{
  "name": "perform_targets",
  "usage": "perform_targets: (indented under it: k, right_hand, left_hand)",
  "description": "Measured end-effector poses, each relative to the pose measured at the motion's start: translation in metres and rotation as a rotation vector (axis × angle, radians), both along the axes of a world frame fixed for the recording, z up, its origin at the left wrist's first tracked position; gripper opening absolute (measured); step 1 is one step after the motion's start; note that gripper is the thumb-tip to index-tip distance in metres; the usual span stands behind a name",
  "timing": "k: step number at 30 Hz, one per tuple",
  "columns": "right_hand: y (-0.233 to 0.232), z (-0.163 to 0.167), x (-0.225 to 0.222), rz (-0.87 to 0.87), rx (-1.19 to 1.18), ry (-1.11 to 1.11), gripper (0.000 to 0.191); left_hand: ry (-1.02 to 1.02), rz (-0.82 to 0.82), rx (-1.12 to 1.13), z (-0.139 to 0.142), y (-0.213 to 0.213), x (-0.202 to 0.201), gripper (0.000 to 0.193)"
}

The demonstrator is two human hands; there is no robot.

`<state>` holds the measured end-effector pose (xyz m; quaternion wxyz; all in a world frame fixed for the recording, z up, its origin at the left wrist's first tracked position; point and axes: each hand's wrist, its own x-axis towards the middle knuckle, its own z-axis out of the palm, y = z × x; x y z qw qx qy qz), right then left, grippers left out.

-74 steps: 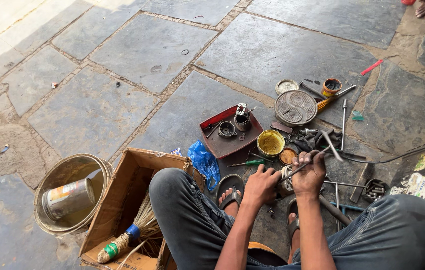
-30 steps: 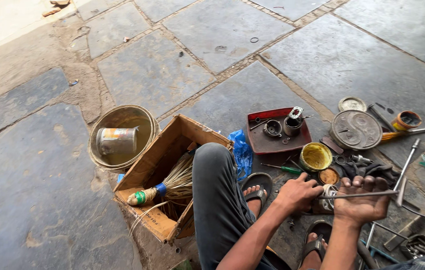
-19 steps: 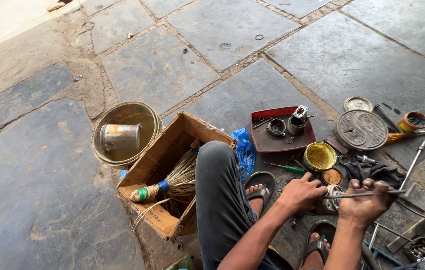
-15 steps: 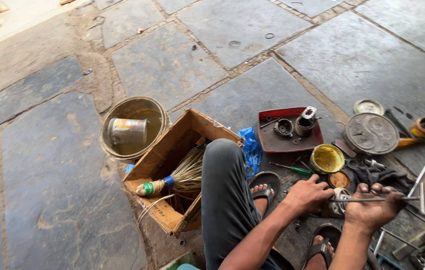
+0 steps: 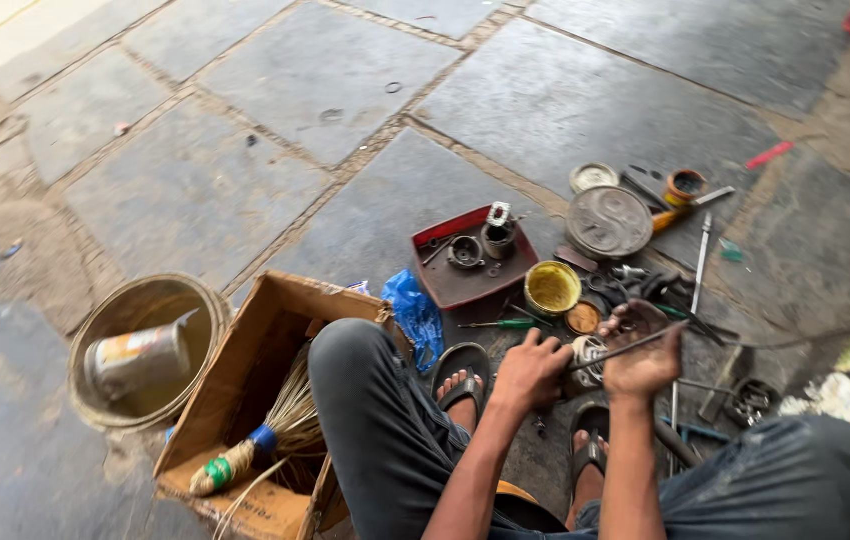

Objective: The person sits on the ground repairing a small motorcycle component, likely a fuel valve or starter assembly. They scrape the part with a file, tap a shaft with a hammer, unscrew components with a screwdriver, and handle the part over a tray of tools and parts.

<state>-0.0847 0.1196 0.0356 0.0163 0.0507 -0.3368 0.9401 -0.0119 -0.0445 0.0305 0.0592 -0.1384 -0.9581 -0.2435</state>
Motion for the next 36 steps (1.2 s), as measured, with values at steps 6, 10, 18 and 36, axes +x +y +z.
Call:
perform_targets:
  k: [6,10,18,36]
  right_hand:
    - [-0.011,0.007,0.010,-0.149,-0.091,0.044,0.024]
    - [-0.011,0.006,0.005,-0.249,-0.073,0.045,0.021]
    - [-0.001,0.002,0.001,-0.216,-0.234,-0.115,0.015]
    - [-0.008,0.010,0.015,-0.133,-0.299,0.045,0.030]
  left_hand:
    - [0.012,0.002,0.015,-0.014,0.003,-0.002,0.051]
    - [0.010,-0.008,0.020,-0.020,0.005,-0.005,0.051]
    - [-0.006,-0.002,0.050,-0.012,0.008,-0.004,0.057]
    - [0.002,0.015,0.066,-0.011,0.009,-0.002,0.057]
